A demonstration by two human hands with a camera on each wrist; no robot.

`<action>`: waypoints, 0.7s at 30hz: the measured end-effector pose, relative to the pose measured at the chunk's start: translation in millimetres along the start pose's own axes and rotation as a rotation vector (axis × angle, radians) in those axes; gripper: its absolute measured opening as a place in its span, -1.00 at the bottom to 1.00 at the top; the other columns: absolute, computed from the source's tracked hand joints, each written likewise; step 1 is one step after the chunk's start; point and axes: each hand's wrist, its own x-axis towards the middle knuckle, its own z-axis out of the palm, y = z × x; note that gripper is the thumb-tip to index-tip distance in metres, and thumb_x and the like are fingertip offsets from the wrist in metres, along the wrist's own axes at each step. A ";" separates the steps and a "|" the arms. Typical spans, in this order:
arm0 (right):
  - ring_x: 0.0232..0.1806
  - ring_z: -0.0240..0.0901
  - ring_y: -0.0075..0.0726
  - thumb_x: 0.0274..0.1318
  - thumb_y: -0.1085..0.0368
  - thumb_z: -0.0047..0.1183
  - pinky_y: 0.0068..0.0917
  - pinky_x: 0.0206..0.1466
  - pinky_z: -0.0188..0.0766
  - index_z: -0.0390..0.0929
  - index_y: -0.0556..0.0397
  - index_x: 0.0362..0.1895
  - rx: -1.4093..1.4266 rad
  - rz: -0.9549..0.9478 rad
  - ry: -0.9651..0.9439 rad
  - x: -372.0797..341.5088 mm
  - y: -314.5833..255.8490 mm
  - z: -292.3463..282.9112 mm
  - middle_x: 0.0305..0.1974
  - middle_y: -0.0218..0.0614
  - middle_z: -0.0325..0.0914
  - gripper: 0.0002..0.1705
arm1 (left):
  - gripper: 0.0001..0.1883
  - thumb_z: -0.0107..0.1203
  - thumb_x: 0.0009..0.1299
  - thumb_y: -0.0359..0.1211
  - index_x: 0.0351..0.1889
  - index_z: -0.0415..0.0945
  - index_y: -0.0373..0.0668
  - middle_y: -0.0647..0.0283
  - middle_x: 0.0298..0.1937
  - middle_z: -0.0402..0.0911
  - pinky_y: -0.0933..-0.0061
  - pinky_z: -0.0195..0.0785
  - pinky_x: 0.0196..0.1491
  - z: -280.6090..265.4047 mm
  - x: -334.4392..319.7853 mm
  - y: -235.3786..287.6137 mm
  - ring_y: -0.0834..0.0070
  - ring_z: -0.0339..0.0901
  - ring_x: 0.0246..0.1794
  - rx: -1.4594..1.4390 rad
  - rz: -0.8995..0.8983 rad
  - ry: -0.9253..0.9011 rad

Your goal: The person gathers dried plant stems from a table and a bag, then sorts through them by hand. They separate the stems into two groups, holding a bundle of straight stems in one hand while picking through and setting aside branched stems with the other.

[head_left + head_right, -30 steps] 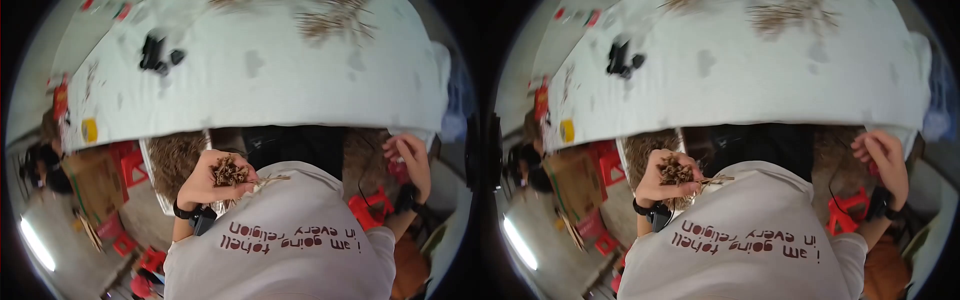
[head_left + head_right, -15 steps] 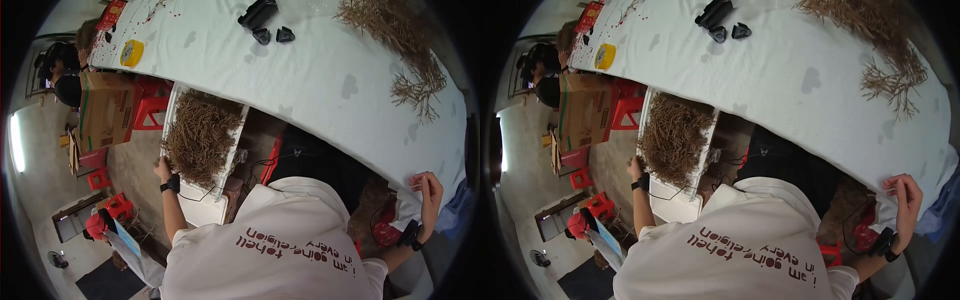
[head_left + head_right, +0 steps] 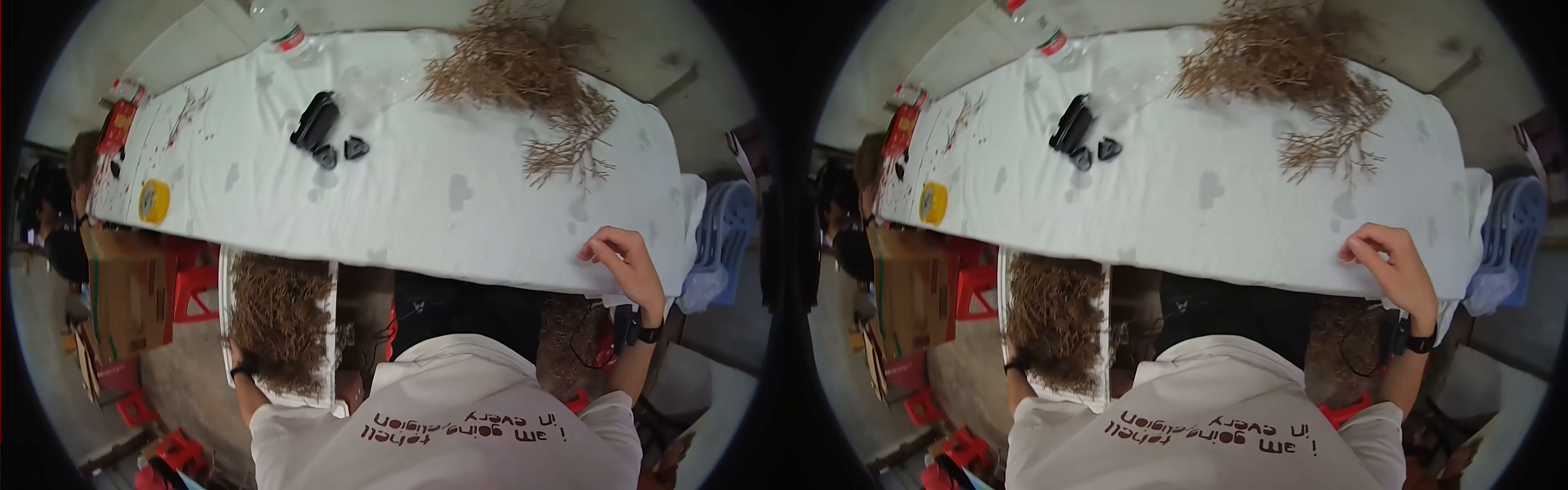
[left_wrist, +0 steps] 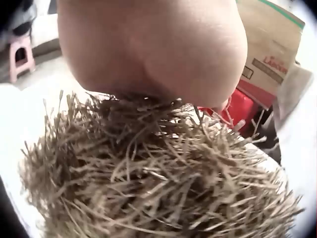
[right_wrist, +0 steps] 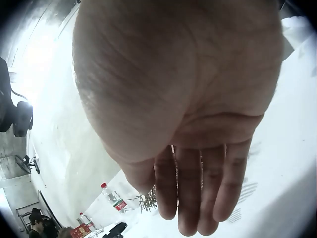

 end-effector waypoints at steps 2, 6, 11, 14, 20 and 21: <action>-0.31 0.55 -0.49 0.43 0.31 -0.01 -0.51 -0.19 0.45 0.59 0.25 -0.29 0.010 0.005 -0.003 1.6 1.4 0.7 -0.37 -0.30 0.65 -0.74 | -0.02 -0.40 0.49 0.41 0.56 0.14 -0.21 0.09 0.54 0.27 0.11 0.05 0.51 -10.7 1.9 -8.4 0.01 0.22 0.50 0.394 0.067 0.832; -0.33 0.53 -0.51 0.41 0.28 0.02 -0.53 -0.23 0.44 0.59 0.23 -0.29 -0.035 0.006 0.053 11.1 0.2 1.8 -0.39 -0.33 0.64 -0.74 | -0.09 -0.33 0.54 0.33 0.53 0.19 -0.26 0.06 0.49 0.36 0.16 0.05 0.51 -4.6 -31.9 -44.1 0.02 0.28 0.46 0.977 0.379 1.522; -0.40 0.49 -0.54 0.37 0.26 0.06 -0.55 -0.30 0.41 0.58 0.21 -0.28 -0.034 0.086 0.286 45.3 24.7 -38.4 -0.46 -0.39 0.60 -0.75 | -0.19 -0.21 0.55 0.23 0.39 0.39 -0.33 -0.07 0.41 0.43 0.12 0.23 0.37 16.6 -30.7 -13.5 0.04 0.41 0.35 0.620 0.597 1.364; -0.36 0.47 -0.56 0.31 0.28 0.13 -0.53 -0.30 0.41 0.58 0.18 -0.20 -0.255 0.048 0.370 65.8 39.2 -60.2 -0.36 -0.38 0.60 -0.81 | -0.25 -0.14 0.55 0.18 0.31 0.45 -0.35 -0.12 0.32 0.49 0.09 0.30 0.28 44.1 -39.9 -3.0 0.02 0.48 0.25 1.054 0.670 1.801; 0.10 0.39 -0.24 0.12 0.27 0.31 -0.31 0.11 0.39 0.58 0.09 -0.07 -0.594 -0.623 0.396 105.5 13.6 -35.4 0.03 -0.25 0.45 -0.68 | -0.59 0.06 0.56 -0.17 0.03 0.52 -0.43 -0.10 -0.03 0.63 0.17 0.39 0.10 217.0 16.5 8.7 0.04 0.57 -0.02 1.842 1.139 1.615; 0.14 0.36 -0.19 0.12 0.27 0.30 -0.28 0.15 0.36 0.58 0.08 -0.06 -0.712 -0.636 0.343 115.9 18.8 -36.3 0.06 -0.25 0.44 -0.68 | -0.67 0.06 0.57 -0.26 0.00 0.52 -0.42 -0.07 -0.08 0.64 0.22 0.41 0.07 284.9 50.7 -8.1 0.11 0.58 -0.06 1.902 1.274 1.460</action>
